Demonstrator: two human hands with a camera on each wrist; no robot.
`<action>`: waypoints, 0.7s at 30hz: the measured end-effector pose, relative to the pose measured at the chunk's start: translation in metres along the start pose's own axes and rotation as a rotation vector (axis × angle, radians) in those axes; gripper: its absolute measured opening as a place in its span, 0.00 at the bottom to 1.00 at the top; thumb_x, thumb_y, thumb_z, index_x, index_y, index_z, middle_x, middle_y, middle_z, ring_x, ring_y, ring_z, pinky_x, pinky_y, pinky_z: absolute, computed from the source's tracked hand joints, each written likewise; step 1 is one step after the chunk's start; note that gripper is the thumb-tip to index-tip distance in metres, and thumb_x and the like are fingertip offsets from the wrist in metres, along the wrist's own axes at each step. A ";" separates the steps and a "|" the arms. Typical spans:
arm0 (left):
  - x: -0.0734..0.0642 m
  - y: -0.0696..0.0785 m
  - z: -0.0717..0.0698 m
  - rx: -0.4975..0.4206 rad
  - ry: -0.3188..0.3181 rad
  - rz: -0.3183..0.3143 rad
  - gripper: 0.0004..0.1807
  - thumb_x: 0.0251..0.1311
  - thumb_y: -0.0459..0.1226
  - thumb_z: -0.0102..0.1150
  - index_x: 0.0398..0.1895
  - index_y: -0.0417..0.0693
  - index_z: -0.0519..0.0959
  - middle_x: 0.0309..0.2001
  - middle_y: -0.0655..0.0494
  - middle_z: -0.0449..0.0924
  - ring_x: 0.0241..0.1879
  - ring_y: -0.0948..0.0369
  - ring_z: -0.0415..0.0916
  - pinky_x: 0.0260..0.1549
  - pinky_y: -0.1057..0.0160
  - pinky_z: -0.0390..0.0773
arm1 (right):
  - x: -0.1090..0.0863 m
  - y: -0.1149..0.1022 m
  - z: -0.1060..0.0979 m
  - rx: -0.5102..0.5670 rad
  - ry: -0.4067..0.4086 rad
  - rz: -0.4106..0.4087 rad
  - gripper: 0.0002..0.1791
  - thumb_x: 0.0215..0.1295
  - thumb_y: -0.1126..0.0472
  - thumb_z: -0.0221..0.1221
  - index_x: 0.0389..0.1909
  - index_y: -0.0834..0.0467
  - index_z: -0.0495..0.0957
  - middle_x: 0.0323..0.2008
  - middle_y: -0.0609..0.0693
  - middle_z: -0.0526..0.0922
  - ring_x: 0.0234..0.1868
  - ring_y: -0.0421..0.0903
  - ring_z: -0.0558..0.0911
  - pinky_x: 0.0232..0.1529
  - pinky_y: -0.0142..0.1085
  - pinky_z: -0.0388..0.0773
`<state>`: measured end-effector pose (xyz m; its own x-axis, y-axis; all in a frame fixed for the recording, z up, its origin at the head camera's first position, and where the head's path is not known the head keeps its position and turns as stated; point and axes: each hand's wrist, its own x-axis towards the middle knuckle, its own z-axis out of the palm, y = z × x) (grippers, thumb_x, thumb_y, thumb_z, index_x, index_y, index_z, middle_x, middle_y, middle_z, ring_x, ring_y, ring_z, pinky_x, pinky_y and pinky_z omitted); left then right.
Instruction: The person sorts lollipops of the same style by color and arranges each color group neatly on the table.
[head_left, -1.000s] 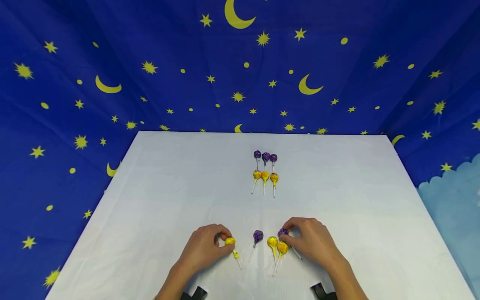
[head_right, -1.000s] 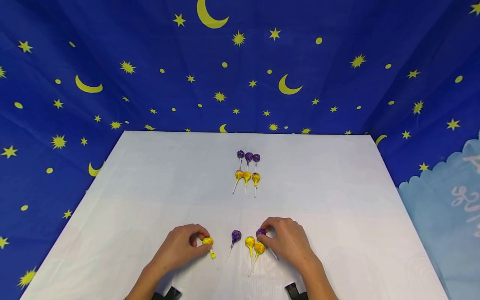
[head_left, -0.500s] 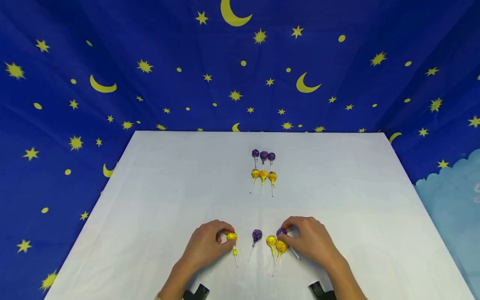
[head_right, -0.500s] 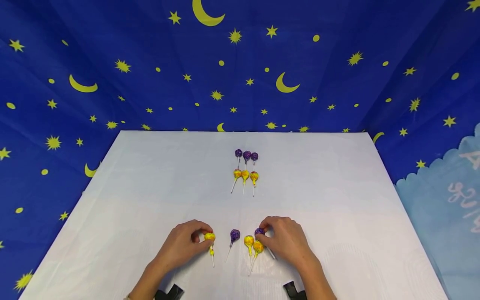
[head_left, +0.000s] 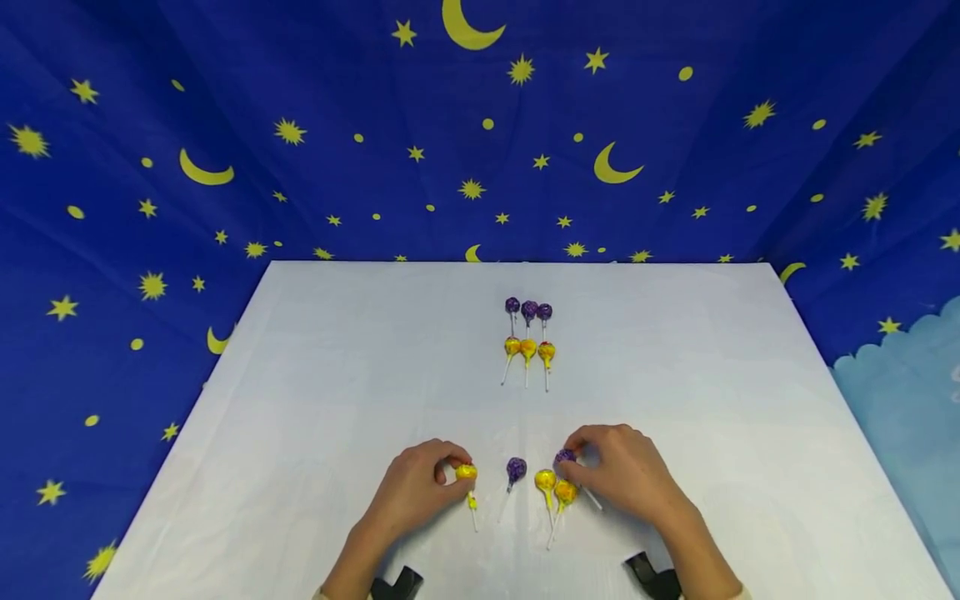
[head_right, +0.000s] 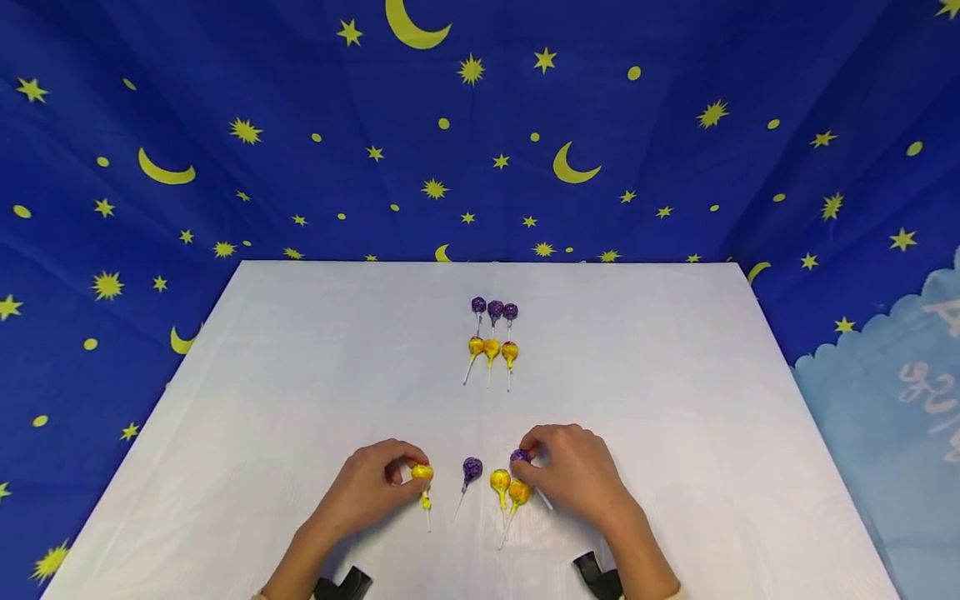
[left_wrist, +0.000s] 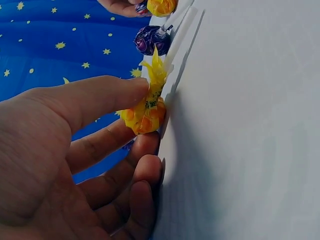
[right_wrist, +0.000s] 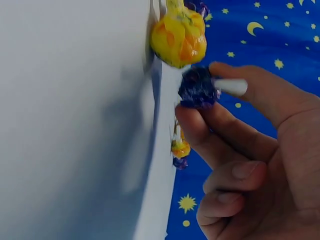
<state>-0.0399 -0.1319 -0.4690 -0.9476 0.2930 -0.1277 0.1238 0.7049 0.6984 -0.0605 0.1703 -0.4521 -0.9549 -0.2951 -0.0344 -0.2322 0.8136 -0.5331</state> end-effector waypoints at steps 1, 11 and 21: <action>0.000 0.000 0.000 -0.003 -0.003 0.006 0.09 0.55 0.48 0.68 0.38 0.64 0.82 0.28 0.70 0.74 0.23 0.70 0.68 0.26 0.65 0.68 | 0.001 0.000 -0.002 0.006 0.017 0.001 0.09 0.49 0.48 0.72 0.30 0.43 0.84 0.25 0.29 0.77 0.29 0.37 0.78 0.34 0.39 0.73; 0.002 -0.001 -0.001 -0.013 -0.019 0.026 0.09 0.55 0.47 0.68 0.39 0.62 0.83 0.28 0.69 0.75 0.22 0.70 0.68 0.24 0.65 0.68 | 0.021 0.005 -0.007 0.033 0.202 0.056 0.11 0.53 0.49 0.70 0.33 0.50 0.86 0.29 0.42 0.84 0.27 0.43 0.78 0.30 0.43 0.73; 0.005 0.001 -0.004 -0.002 -0.031 0.033 0.09 0.54 0.47 0.68 0.38 0.61 0.83 0.28 0.69 0.75 0.22 0.70 0.68 0.24 0.66 0.68 | 0.040 0.006 -0.013 0.066 0.303 0.035 0.13 0.55 0.49 0.69 0.36 0.52 0.86 0.30 0.44 0.85 0.21 0.40 0.71 0.23 0.38 0.66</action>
<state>-0.0454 -0.1328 -0.4663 -0.9335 0.3356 -0.1261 0.1540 0.6931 0.7042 -0.1020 0.1699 -0.4457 -0.9762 -0.0966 0.1941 -0.1948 0.7834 -0.5901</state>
